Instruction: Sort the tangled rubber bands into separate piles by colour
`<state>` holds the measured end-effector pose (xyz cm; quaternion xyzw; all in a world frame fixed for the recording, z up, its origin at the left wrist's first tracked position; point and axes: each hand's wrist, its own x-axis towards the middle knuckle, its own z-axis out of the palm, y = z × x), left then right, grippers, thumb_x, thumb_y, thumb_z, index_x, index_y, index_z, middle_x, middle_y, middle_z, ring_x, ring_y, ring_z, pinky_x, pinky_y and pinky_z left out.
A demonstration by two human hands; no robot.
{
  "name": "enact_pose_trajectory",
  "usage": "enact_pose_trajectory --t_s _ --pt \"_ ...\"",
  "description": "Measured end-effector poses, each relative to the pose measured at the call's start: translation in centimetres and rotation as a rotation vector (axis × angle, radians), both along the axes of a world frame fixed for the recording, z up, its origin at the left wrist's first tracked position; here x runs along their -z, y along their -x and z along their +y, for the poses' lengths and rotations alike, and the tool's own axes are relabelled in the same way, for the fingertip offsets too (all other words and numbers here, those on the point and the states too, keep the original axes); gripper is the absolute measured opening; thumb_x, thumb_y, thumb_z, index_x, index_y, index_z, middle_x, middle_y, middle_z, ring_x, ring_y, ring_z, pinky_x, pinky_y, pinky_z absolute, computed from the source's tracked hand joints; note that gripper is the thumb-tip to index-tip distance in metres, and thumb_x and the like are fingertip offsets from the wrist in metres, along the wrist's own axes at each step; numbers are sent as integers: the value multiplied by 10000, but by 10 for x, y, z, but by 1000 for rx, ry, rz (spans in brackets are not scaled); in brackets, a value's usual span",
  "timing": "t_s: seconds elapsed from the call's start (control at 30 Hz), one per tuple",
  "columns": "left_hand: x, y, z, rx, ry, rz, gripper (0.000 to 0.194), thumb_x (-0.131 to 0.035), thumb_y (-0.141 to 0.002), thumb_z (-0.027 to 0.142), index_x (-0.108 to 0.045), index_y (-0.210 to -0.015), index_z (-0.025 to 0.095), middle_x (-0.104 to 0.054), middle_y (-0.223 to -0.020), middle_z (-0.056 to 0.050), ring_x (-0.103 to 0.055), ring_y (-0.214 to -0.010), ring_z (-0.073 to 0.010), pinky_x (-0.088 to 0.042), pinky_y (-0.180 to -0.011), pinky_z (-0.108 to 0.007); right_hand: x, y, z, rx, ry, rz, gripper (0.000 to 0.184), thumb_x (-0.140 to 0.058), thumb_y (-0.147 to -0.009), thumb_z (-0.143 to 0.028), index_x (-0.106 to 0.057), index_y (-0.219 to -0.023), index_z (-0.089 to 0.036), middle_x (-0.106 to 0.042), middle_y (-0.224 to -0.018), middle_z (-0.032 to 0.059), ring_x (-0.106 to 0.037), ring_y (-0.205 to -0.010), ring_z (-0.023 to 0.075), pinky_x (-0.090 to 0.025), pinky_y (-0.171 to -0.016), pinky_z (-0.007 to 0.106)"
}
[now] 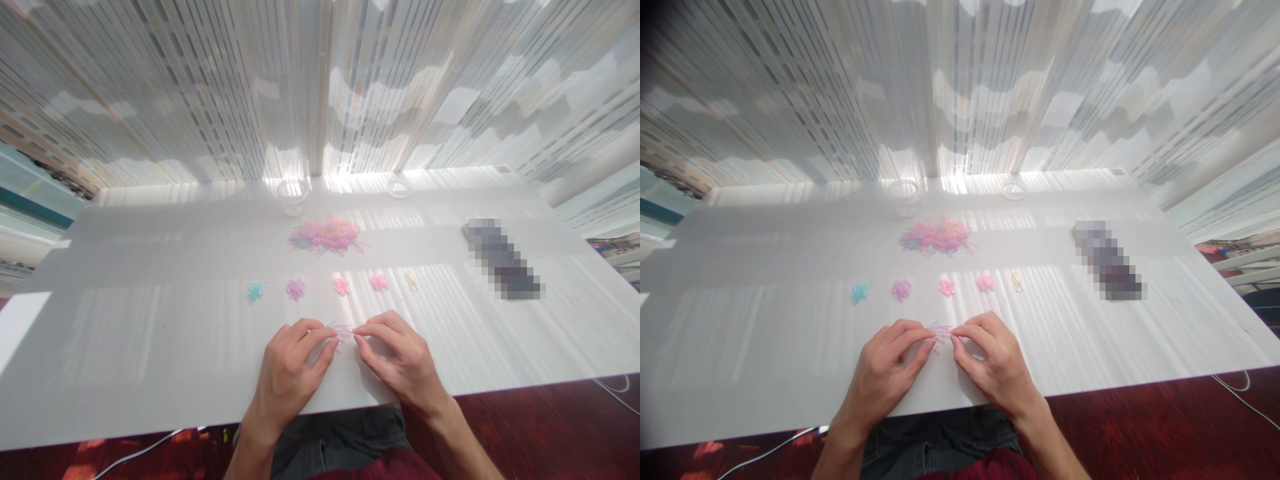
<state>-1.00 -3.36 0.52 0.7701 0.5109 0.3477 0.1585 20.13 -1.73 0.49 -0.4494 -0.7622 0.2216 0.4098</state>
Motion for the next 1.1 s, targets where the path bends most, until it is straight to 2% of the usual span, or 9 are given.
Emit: enact_pose_trajectory --t_s 0.1,0.2,0.37,0.53,0.8,1.0,1.1 --pt "1 1 0 -2 21 3 117 -611 -1016 225 -700 -1092 223 -746 -973 -32 -679 -803 -175 -492 -673 -293 -4 -6 8 197 42 22 68 -667 -953 -205 -729 -930 -221 -712 -850 27 -654 -743 166 -543 -650 290" --pt "2 0 0 -9 14 15 120 -587 -1025 210 -688 -1089 217 -751 -986 -33 -684 -815 -178 -489 -681 -303 -5 -16 22 417 31 -33 112 -671 -950 -288 -748 -913 -216 -715 -820 25 -629 -684 168 -510 -620 307" --pt "1 -1 0 -14 0 20 130 -568 -1027 196 -683 -1082 221 -749 -974 -27 -682 -803 -176 -486 -678 -307 0 -25 42 548 19 -135 243 -638 -947 -390 -758 -844 -206 -736 -794 40 -646 -652 186 -513 -652 344" --pt "1 -1 0 -13 10 20 135 -557 -1031 193 -682 -1074 224 -746 -965 -27 -685 -808 -178 -489 -687 -316 5 -24 44 538 28 -171 300 -610 -964 -441 -755 -845 -206 -746 -809 57 -669 -674 206 -532 -689 364" --pt "2 0 0 -12 7 22 136 -562 -1028 194 -690 -1067 223 -743 -965 -28 -675 -782 -173 -485 -686 -312 8 -23 41 502 -27 -213 274 -613 -979 -421 -741 -864 -208 -727 -806 53 -665 -703 207 -539 -708 359" --pt "5 0 0 -30 20 -25 170 -568 -1000 135 -681 -1084 229 -720 -968 -24 -666 -819 -180 -488 -705 -311 8 -24 35 475 -64 -173 172 -626 -978 -322 -726 -903 -204 -714 -834 49 -664 -747 206 -544 -691 349" --pt "6 -1 0 -61 2 -47 209 -548 -977 100 -678 -1090 220 -704 -965 -39 -654 -861 -194 -491 -747 -328 4 -21 26 366 -71 -110 115 -621 -984 -260 -721 -950 -213 -709 -868 52 -663 -796 207 -560 -704 345"
